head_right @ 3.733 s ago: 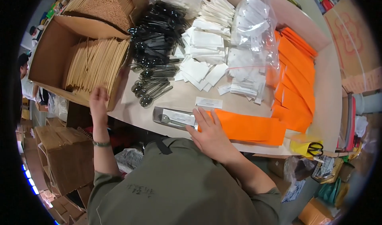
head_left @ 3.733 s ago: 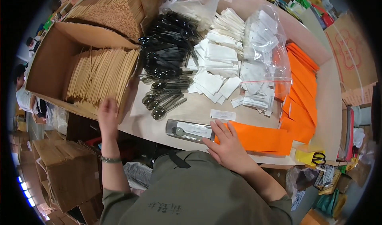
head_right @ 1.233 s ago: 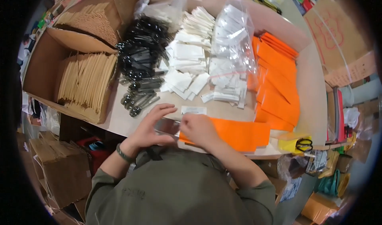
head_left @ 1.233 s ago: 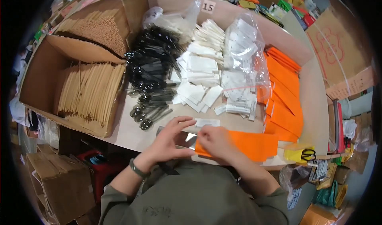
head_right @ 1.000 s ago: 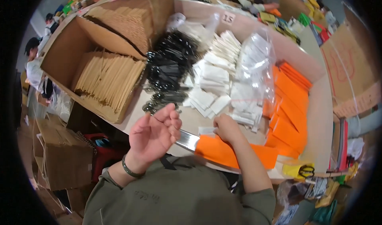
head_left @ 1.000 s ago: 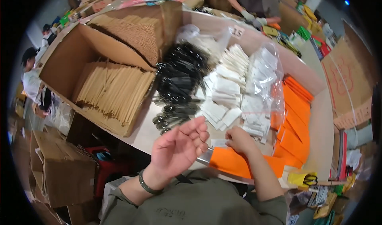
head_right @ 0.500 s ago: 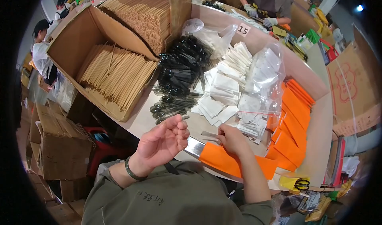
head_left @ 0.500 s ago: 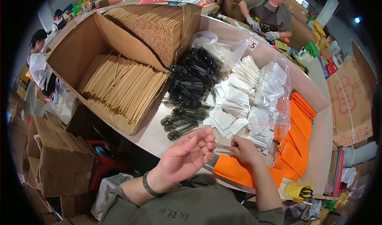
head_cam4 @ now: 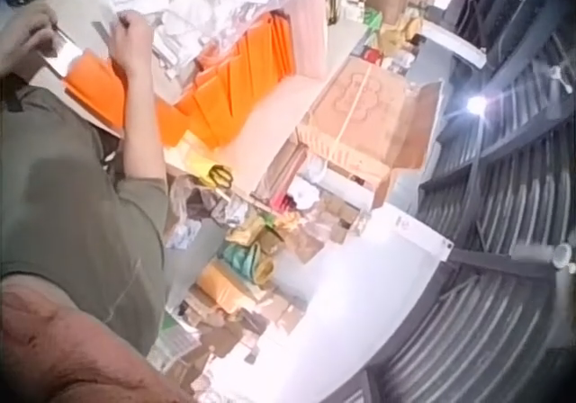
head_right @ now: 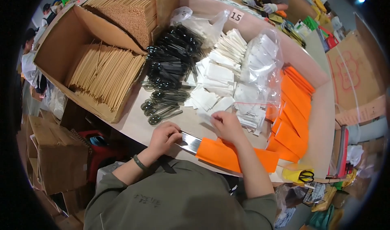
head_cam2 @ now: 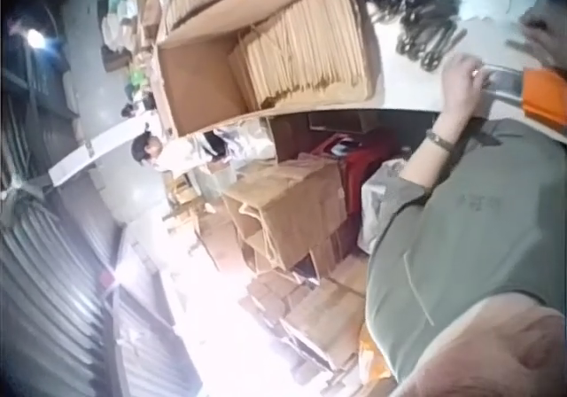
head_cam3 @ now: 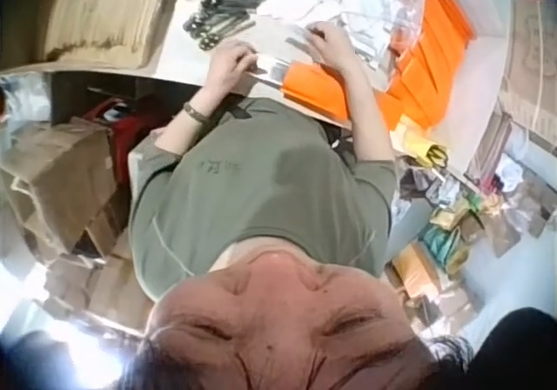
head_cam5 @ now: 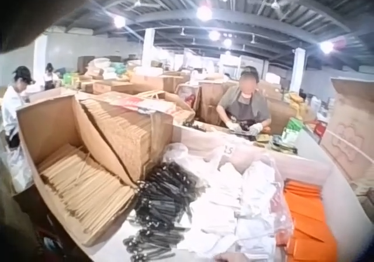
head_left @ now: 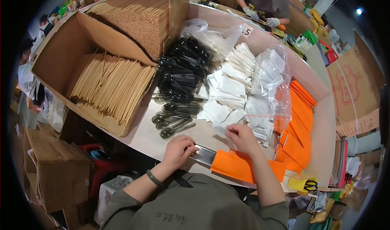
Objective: Packaging wooden sticks into orange paper sleeves using a metal guide tray.
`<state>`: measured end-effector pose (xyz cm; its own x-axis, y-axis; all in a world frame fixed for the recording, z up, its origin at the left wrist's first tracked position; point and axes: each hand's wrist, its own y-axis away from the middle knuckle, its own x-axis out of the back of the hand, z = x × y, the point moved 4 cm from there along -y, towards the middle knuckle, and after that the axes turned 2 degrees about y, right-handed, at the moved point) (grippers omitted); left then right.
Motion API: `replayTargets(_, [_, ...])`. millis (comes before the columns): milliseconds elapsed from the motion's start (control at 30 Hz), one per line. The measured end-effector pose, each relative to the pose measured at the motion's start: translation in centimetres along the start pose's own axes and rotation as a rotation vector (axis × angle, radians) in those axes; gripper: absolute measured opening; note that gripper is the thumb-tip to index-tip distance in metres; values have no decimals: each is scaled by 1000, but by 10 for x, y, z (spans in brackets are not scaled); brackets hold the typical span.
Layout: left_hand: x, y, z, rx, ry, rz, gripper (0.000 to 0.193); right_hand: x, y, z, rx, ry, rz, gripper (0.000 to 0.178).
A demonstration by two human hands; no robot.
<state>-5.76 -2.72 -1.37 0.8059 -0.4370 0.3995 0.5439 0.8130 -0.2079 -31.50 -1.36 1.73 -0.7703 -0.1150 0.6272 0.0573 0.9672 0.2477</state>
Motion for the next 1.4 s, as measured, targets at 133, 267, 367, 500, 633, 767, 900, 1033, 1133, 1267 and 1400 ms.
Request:
replayTargets(133, [6, 2, 1, 34, -138, 170, 17, 7, -34, -10, 120, -24, 403, 17])
replayTargets(267, [32, -28, -10, 19, -475, 181, 19, -14, -69, 5, 264, 517, 298, 17])
replayTargets(367, [46, -40, -25, 157, -579, 69, 18, -19, -81, 5, 204, 624, 218, 17])
replayTargets(500, [52, -39, -34, 99, -558, 11, 11, -8, -62, -14, 133, 537, 240, 15])
replayTargets(633, [60, -34, -36, 87, -416, 134, 13, -15, -10, -61, 133, 257, -65, 17])
replayTargets(767, [59, -42, -28, 64, -304, 186, 12, -65, 39, -56, 332, 516, -211, 13])
replayTargets(900, [63, -30, -18, 160, -90, 209, 10, -67, 56, -64, 347, 501, -132, 12])
replayTargets(1033, [51, -25, -7, 102, -40, 75, 8, -84, 56, -62, 170, 344, -5, 12])
replayTargets(1133, [42, -22, -2, 60, 5, -20, 9, -79, 70, -69, 190, 428, 70, 26])
replayTargets(1267, [43, -11, 0, -17, -27, -148, 14, -61, 100, -47, 311, 333, 322, 38])
replayTargets(1400, [7, -15, 2, -188, -293, -374, 23, -76, 99, -52, 672, 521, 192, 40])
